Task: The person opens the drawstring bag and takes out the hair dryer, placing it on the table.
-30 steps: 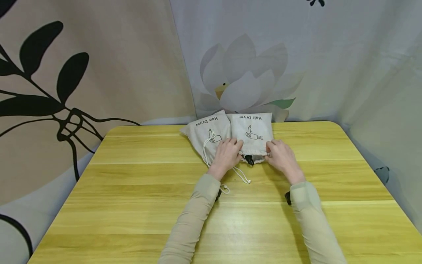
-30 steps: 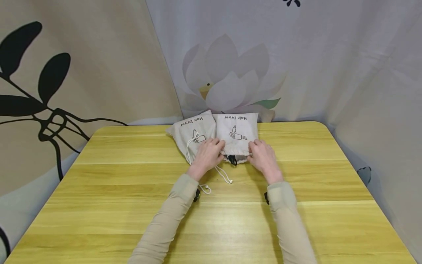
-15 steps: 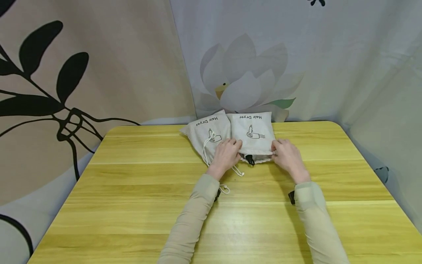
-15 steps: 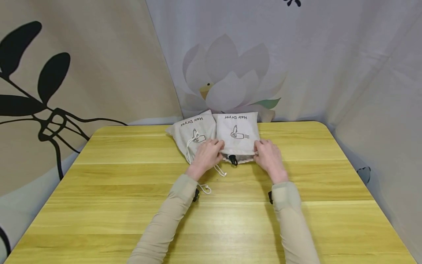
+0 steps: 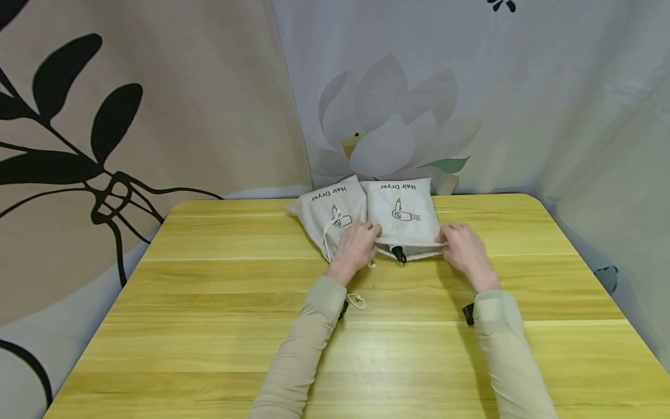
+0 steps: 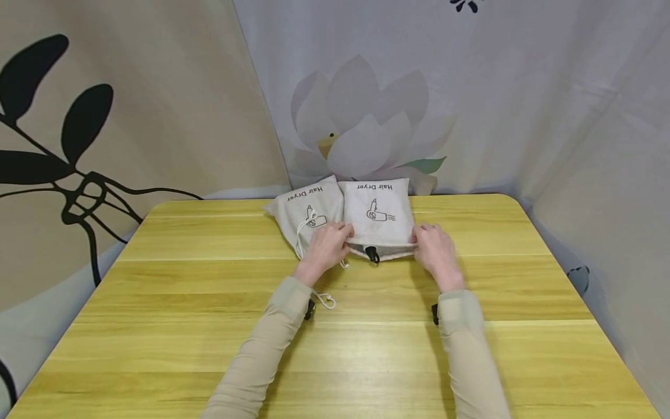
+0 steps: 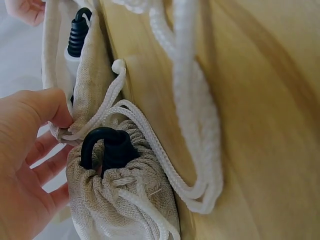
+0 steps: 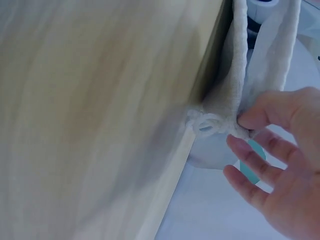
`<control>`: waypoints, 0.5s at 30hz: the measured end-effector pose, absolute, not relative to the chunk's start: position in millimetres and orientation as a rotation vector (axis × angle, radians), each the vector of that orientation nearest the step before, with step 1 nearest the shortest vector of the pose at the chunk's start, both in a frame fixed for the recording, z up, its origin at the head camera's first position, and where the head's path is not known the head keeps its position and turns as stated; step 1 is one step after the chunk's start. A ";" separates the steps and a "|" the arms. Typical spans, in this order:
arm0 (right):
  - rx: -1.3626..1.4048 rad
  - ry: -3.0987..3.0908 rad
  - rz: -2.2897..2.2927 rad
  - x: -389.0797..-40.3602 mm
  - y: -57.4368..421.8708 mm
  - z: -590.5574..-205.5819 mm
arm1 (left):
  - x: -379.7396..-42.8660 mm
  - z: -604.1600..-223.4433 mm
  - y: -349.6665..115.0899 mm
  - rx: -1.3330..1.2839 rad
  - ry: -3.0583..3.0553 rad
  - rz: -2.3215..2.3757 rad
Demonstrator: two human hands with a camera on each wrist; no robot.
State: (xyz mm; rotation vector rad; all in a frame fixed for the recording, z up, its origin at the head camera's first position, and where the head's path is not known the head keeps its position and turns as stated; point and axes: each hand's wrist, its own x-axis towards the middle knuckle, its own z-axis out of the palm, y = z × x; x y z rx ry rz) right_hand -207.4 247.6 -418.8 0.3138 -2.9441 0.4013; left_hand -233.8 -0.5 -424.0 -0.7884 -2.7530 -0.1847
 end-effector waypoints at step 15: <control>0.319 -2.998 0.414 -204.4 252.2 -421.1 | -233.1 -419.7 -8.0 -0.837 -2.794 -0.293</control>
